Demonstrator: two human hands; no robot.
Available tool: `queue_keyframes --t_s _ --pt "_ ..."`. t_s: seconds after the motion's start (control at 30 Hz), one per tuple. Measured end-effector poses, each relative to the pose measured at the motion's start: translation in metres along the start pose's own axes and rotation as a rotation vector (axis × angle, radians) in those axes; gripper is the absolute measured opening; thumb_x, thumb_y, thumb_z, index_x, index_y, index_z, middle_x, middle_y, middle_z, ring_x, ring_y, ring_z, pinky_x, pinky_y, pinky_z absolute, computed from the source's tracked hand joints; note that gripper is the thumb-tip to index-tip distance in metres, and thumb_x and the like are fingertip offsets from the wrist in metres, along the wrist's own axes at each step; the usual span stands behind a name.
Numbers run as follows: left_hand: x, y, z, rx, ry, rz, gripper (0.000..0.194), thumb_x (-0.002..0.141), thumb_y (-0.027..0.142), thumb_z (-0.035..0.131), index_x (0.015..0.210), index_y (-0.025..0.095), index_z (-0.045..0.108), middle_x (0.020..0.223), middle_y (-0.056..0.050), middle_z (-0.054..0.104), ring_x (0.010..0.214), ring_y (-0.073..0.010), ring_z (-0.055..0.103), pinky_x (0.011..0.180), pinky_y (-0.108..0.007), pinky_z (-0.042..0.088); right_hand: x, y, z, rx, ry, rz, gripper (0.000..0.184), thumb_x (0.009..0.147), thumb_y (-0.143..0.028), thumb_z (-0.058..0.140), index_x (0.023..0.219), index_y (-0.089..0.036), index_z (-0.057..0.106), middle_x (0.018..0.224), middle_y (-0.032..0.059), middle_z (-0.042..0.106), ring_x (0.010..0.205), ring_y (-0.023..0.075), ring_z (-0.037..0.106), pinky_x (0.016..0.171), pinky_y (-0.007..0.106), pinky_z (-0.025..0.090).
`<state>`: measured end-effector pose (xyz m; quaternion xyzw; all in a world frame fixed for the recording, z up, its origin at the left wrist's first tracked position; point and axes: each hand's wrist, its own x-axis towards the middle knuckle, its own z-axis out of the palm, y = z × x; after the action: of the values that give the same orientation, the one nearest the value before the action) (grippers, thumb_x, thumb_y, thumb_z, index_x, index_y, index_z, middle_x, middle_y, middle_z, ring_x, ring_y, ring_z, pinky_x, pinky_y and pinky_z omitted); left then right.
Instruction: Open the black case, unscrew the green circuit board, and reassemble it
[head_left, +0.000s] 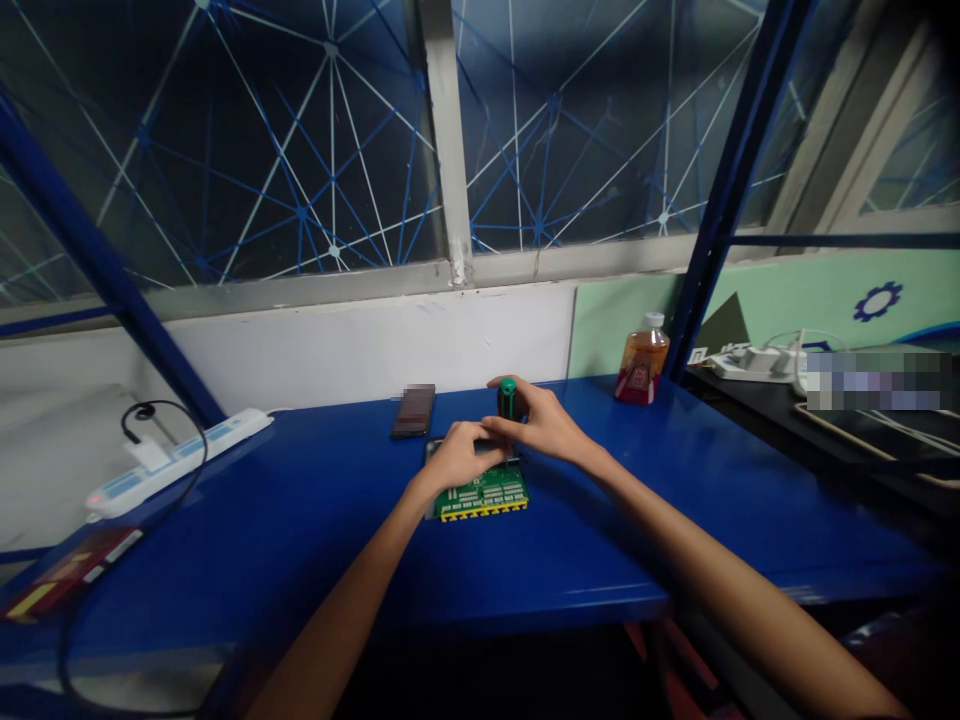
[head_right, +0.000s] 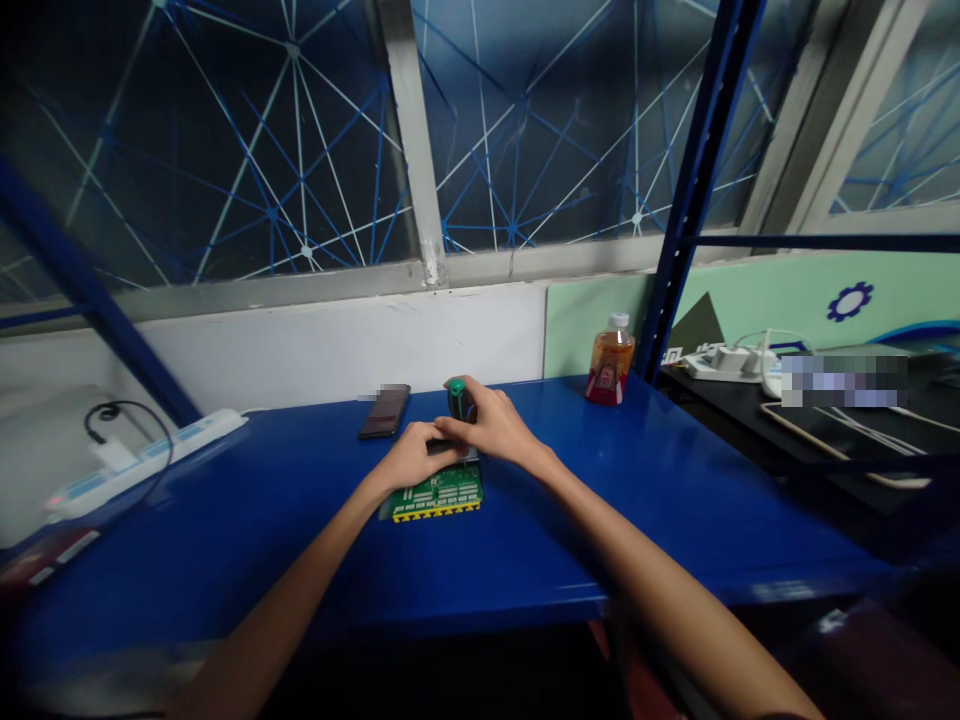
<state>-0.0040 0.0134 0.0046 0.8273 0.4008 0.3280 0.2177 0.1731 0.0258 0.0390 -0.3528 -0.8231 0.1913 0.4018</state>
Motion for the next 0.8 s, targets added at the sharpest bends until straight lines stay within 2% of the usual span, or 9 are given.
queue_keyframes --t_s 0.1,0.27,0.47,0.7,0.8 --pt "-0.0002 0.0021 0.0002 -0.013 -0.02 0.009 0.019 0.081 0.021 0.06 0.091 0.016 0.075 0.093 -0.006 0.075 0.088 -0.0213 0.068 0.078 -0.027 0.048 0.0001 -0.0005 -0.0003 0.005 -0.001 0.006 0.046 0.079 -0.046 0.062 0.117 -0.021 0.054 0.067 -0.0007 0.057 0.06 0.015 0.053 0.055 0.028 0.039" --pt "0.0001 0.0 0.0006 -0.024 -0.003 -0.05 0.017 0.081 0.026 0.064 0.088 0.017 0.076 0.091 -0.005 0.075 0.086 -0.0216 0.069 0.08 -0.028 0.049 0.0005 -0.0018 -0.0013 0.006 0.002 0.003 0.045 0.079 -0.045 0.062 0.116 -0.021 0.055 0.065 -0.0022 0.055 0.058 0.0134 0.051 0.055 0.027 0.039" --pt "-0.0013 -0.0015 -0.001 -0.049 -0.054 0.016 0.018 0.082 0.023 0.062 0.09 0.016 0.075 0.093 -0.005 0.075 0.088 -0.0218 0.069 0.081 -0.029 0.049 0.0001 -0.0025 -0.0022 0.015 -0.006 0.004 0.046 0.08 -0.046 0.062 0.117 -0.022 0.054 0.064 -0.0029 0.055 0.058 0.0131 0.052 0.055 0.026 0.038" --pt "-0.0006 0.0007 -0.0005 -0.012 0.016 -0.06 0.015 0.077 0.026 0.068 0.084 0.016 0.076 0.088 -0.006 0.076 0.085 -0.0221 0.069 0.079 -0.029 0.05 0.0001 -0.0022 -0.0028 0.012 -0.015 0.002 0.044 0.08 -0.048 0.061 0.115 -0.022 0.054 0.067 -0.0016 0.059 0.057 0.0128 0.051 0.054 0.027 0.036" --pt "-0.0005 0.0042 -0.0002 0.003 0.011 -0.015 0.016 0.079 0.027 0.066 0.086 0.016 0.076 0.088 -0.006 0.075 0.085 -0.0219 0.069 0.078 -0.029 0.049 0.0001 -0.0035 -0.0029 0.03 -0.031 -0.003 0.043 0.081 -0.05 0.059 0.114 -0.021 0.055 0.068 -0.0008 0.06 0.056 0.0126 0.051 0.053 0.027 0.036"
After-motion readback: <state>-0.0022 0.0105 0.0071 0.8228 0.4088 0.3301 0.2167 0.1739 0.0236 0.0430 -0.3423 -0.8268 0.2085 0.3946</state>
